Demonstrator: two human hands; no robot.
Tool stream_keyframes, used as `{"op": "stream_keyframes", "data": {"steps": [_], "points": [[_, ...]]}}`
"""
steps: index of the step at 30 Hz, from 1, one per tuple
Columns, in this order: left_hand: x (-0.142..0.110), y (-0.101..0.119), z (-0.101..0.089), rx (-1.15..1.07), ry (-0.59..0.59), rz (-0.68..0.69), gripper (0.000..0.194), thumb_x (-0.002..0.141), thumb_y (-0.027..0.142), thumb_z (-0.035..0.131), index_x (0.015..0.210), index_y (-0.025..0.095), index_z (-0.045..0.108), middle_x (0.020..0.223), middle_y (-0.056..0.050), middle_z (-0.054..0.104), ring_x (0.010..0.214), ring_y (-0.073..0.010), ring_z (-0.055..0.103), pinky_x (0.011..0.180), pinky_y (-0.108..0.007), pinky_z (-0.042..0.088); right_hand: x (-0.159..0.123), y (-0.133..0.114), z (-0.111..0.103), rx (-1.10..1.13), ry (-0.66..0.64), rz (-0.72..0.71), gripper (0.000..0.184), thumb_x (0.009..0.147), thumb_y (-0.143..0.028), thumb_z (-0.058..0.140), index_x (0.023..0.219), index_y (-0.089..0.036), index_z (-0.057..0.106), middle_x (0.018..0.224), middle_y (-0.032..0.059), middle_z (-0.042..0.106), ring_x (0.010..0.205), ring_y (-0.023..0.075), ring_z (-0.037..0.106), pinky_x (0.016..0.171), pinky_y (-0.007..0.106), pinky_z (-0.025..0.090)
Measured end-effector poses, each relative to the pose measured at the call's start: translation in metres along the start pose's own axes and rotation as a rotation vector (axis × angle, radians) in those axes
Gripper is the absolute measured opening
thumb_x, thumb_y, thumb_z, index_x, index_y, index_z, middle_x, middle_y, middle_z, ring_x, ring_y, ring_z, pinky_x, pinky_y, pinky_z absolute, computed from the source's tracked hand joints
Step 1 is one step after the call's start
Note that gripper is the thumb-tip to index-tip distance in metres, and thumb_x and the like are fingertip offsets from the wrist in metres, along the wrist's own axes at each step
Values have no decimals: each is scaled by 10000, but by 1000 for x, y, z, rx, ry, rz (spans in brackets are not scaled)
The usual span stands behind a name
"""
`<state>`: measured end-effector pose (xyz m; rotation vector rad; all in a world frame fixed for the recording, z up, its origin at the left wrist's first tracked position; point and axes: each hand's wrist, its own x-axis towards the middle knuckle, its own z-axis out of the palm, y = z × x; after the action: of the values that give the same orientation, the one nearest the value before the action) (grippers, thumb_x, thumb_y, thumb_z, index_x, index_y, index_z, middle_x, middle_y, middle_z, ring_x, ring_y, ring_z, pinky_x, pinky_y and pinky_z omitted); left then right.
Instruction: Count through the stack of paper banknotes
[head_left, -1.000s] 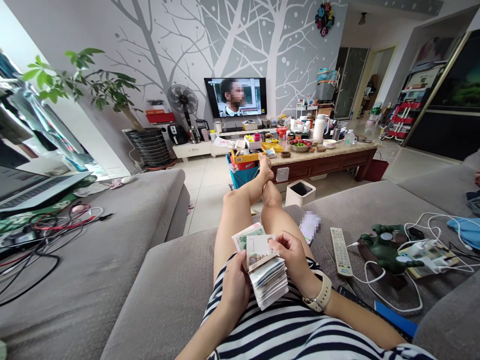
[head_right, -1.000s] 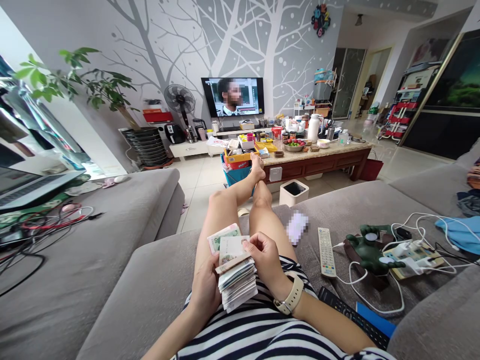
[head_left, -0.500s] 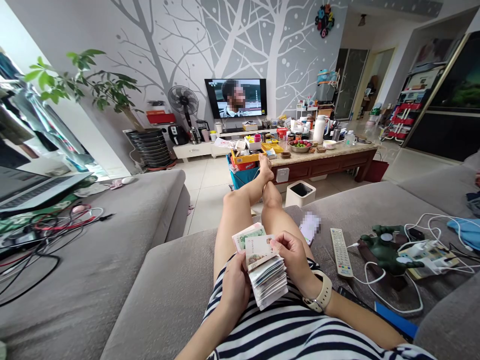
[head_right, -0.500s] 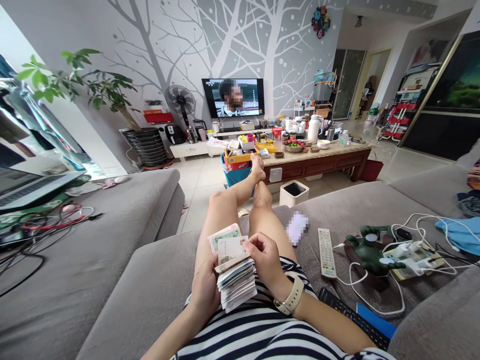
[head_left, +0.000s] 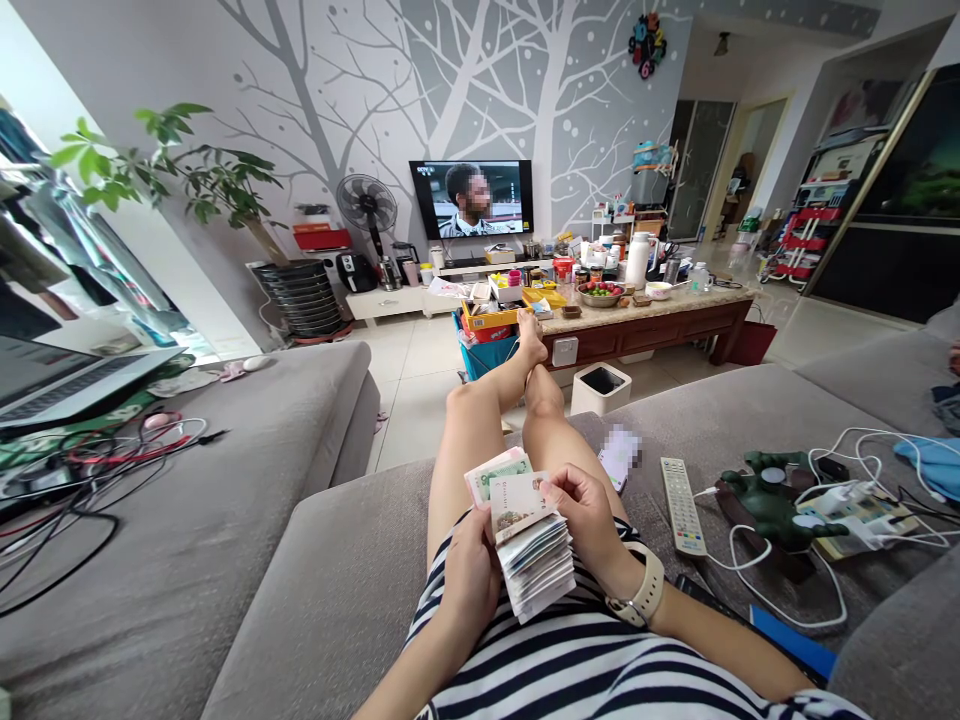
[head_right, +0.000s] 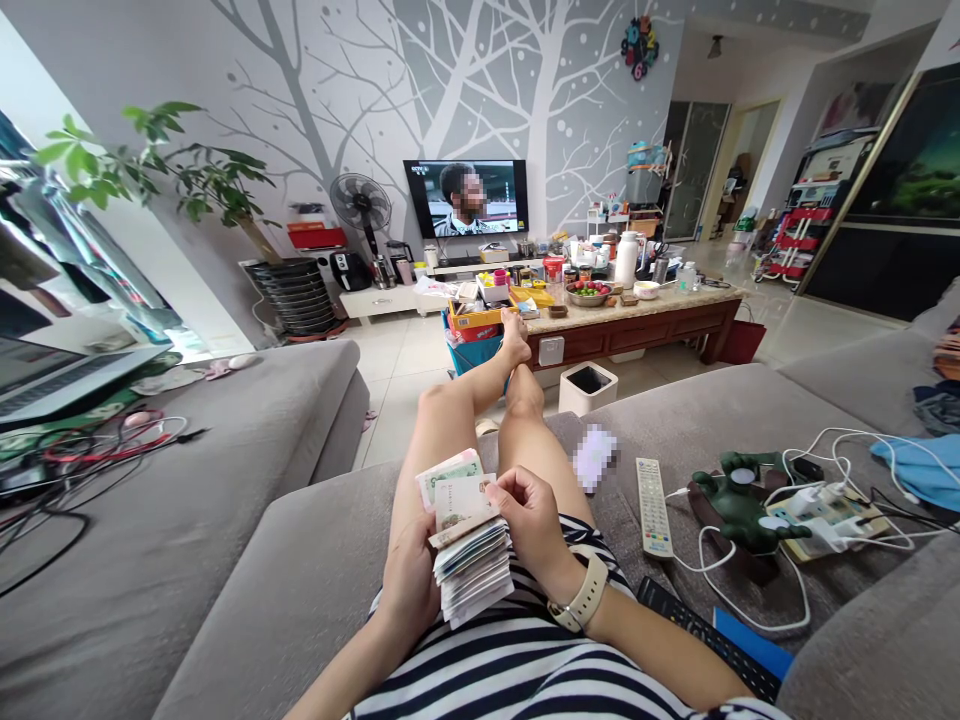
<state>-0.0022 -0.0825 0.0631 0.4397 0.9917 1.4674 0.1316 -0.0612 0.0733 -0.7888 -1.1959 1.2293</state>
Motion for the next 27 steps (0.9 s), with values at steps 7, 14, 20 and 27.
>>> {"op": "stream_keyframes", "data": {"steps": [7,14,20,27], "points": [[3,-2,-3,-28,-92,17,174,697,253,593,544,233,512,782,37,710,1135,-320,575,812,-444,562,0,1,0,8,-9,-6,216,773,-324,635,657,-163,550,609,-28,526,577,110,450,543,229,371],[-5,6,2,99,-120,64,153,725,325,600,606,235,565,948,42,716,1188,-341,531,830,-469,560,-4,-1,0,29,-17,-16,190,782,-307,642,687,-161,568,613,-30,543,564,102,459,530,219,367],[-6,6,3,79,-103,66,106,706,300,585,620,238,589,951,58,715,1194,-341,524,801,-444,571,-4,1,0,45,-35,-22,175,794,-306,635,710,-160,585,619,-27,562,557,99,471,525,213,372],[-1,1,-1,80,-143,59,97,697,321,599,642,248,565,1001,83,705,1233,-335,489,811,-437,574,-4,2,-1,27,-31,-25,178,798,-310,628,705,-162,590,620,-24,562,569,107,480,536,215,378]]}}
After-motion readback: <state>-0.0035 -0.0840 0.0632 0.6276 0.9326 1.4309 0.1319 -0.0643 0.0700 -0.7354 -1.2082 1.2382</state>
